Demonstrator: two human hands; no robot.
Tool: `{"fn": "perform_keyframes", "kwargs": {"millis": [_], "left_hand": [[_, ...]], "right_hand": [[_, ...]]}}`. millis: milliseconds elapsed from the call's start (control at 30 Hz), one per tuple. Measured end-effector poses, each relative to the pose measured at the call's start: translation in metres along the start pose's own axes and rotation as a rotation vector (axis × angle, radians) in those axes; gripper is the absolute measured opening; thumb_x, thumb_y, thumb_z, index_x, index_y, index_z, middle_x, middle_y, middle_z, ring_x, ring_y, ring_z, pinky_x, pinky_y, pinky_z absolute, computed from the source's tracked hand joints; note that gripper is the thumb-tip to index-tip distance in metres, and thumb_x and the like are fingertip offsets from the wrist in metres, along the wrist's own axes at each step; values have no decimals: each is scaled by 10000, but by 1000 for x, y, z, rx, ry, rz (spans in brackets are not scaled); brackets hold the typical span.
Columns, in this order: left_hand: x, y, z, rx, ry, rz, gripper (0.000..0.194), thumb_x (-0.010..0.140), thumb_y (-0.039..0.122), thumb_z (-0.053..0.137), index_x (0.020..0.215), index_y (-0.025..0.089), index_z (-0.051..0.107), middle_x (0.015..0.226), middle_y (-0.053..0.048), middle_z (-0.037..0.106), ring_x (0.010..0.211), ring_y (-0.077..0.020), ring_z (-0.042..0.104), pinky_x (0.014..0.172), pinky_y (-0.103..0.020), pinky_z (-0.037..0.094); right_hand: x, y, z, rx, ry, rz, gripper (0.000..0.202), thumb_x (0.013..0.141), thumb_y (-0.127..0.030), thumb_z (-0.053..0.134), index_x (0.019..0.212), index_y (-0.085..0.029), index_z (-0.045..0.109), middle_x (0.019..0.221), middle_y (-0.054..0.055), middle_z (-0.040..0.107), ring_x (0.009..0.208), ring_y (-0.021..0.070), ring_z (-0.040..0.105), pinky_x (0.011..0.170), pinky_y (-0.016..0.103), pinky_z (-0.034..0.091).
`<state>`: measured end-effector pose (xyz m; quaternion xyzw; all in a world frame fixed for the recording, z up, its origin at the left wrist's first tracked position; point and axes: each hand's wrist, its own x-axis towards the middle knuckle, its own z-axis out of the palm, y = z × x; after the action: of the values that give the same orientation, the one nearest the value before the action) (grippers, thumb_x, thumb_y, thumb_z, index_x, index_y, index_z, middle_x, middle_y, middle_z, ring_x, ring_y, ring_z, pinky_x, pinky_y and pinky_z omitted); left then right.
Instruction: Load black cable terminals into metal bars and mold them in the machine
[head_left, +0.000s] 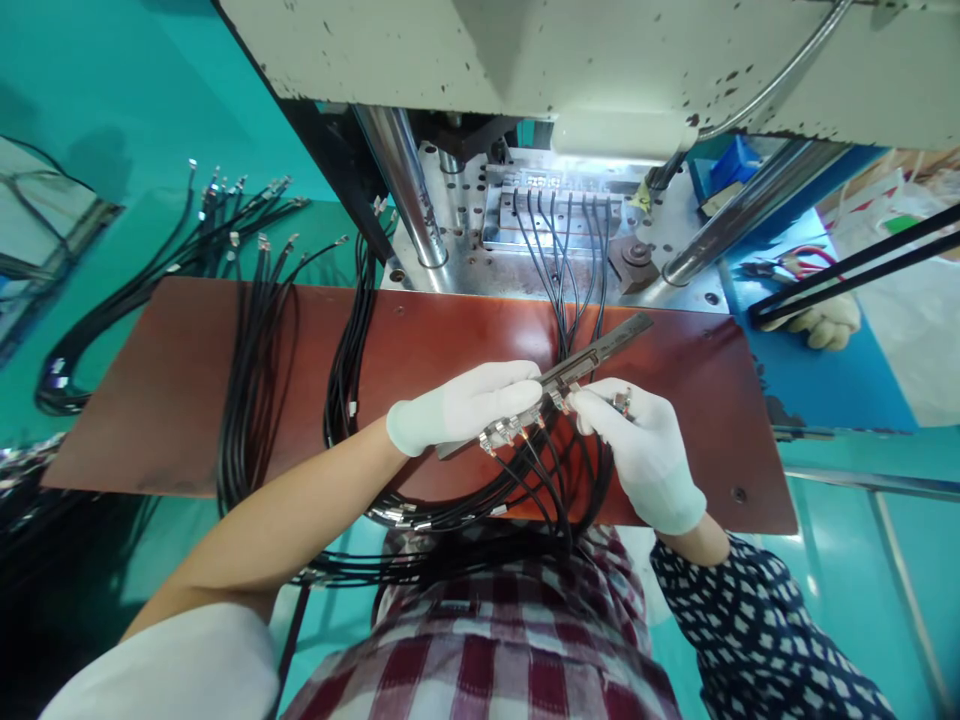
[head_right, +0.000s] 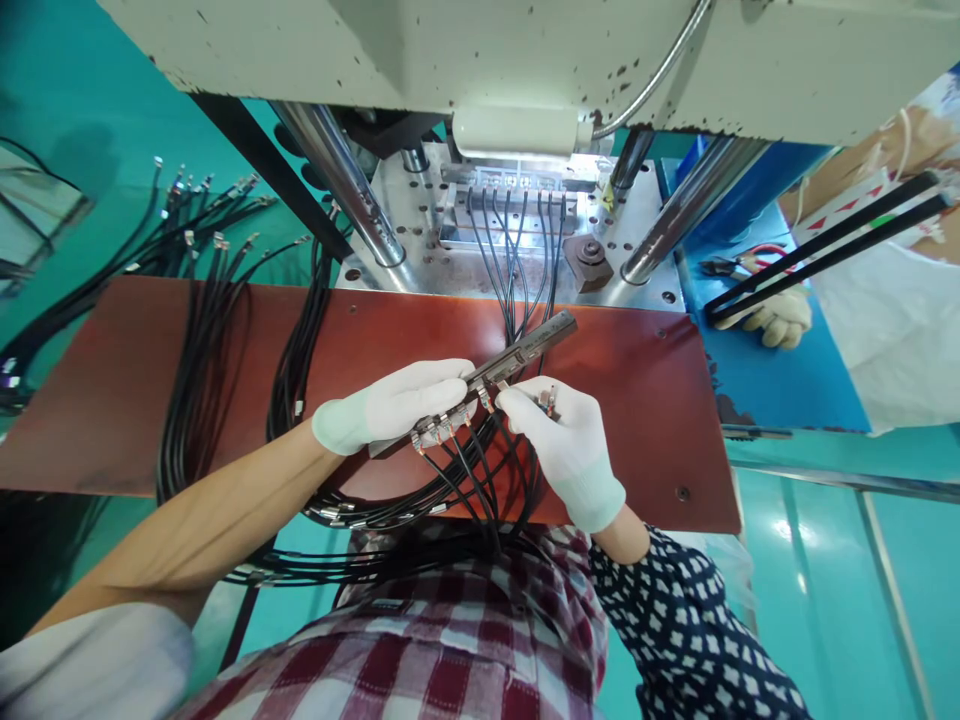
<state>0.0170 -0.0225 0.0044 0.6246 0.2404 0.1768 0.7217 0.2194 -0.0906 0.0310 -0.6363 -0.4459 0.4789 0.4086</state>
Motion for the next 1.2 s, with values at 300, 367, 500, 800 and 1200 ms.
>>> {"fn": "perform_keyframes", "kwargs": {"millis": [300,367,500,800,1200], "left_hand": [[1,2,1,582,66,89,353,1012,486,439,834,181,441,696,44,480,589,-93,410,577,-252,345],[2,0,2,597,91,95,360,1017,487,422,830,181,440,692,43,475,592,-95,408,583,-254,343],[2,-1,2,421,73,29,384,1014,519,409,843,178,452,701,38,476,593,-96,447,553,-237,375],[0,0,0,66,43,-35,372,997,502,486,868,154,508,710,39,479,545,-58,435,478,-182,388],[2,-1,-8,5,28,-80,394,974,520,524,877,139,545,698,25,507,523,-60,461,435,-173,386]], "right_hand": [[2,10,4,-108,48,-39,231,832,-314,659,651,-180,609,608,-14,581,616,134,522,612,269,417],[3,12,0,-138,30,-29,212,833,-346,648,708,-175,656,677,8,635,675,155,564,650,283,444],[-2,16,-14,-148,-104,56,282,758,-363,705,977,-186,723,886,34,704,802,193,614,736,321,488],[-26,30,-29,-87,38,-72,163,845,-339,662,919,-202,709,921,55,692,786,174,575,694,305,454],[2,29,-36,344,-347,-94,434,790,-565,729,606,-200,586,588,-4,505,526,115,405,517,279,319]]}}
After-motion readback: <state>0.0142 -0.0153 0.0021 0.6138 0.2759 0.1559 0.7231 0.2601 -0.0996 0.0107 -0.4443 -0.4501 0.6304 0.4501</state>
